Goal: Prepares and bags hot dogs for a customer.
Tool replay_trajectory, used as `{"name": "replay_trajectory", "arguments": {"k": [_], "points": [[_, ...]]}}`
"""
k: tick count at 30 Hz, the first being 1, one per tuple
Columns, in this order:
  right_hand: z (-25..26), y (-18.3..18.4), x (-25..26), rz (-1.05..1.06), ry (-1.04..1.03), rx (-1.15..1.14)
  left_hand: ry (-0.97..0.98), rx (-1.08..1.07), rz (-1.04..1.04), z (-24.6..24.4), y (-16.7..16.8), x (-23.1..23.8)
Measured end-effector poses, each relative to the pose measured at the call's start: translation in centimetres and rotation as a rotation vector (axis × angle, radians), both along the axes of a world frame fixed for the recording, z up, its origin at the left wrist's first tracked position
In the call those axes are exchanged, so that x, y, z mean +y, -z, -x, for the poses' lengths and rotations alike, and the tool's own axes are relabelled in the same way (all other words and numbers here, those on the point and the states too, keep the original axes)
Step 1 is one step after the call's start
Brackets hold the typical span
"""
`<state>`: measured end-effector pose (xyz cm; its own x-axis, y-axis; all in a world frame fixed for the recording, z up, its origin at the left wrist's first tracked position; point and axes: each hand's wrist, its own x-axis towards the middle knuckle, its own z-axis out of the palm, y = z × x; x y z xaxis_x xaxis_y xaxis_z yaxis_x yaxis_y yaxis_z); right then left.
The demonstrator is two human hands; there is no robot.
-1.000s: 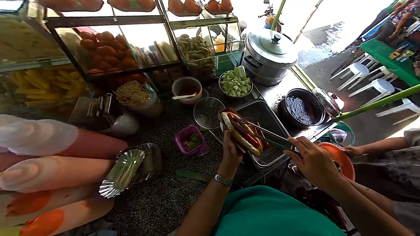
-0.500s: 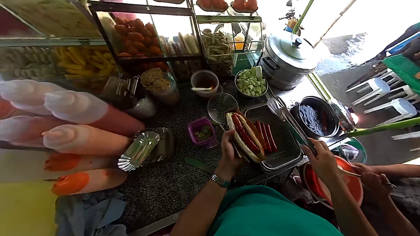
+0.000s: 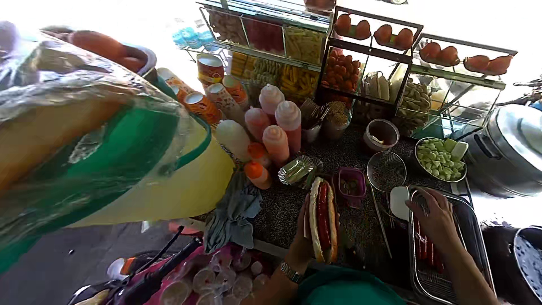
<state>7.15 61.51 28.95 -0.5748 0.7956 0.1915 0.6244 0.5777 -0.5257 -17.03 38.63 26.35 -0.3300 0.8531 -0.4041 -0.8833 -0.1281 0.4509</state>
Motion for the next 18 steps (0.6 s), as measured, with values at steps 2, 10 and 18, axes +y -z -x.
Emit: {"name": "replay_trajectory", "arguments": {"k": [2, 10, 18], "points": [[8.4, -3.1, 0.2, -0.045, -0.242, 0.073, -0.09, -0.006, 0.019, 1.2, 0.4, -1.4], [39.3, -10.6, -12.1, 0.114, -0.811, -0.005, -0.208, -0.144, -0.132, 3.6, 1.4, -5.5], [46.9, -7.5, -14.4, 0.23, -0.713, -0.222, -0.244, -0.102, -0.103, 4.4, 1.1, -7.6]]}}
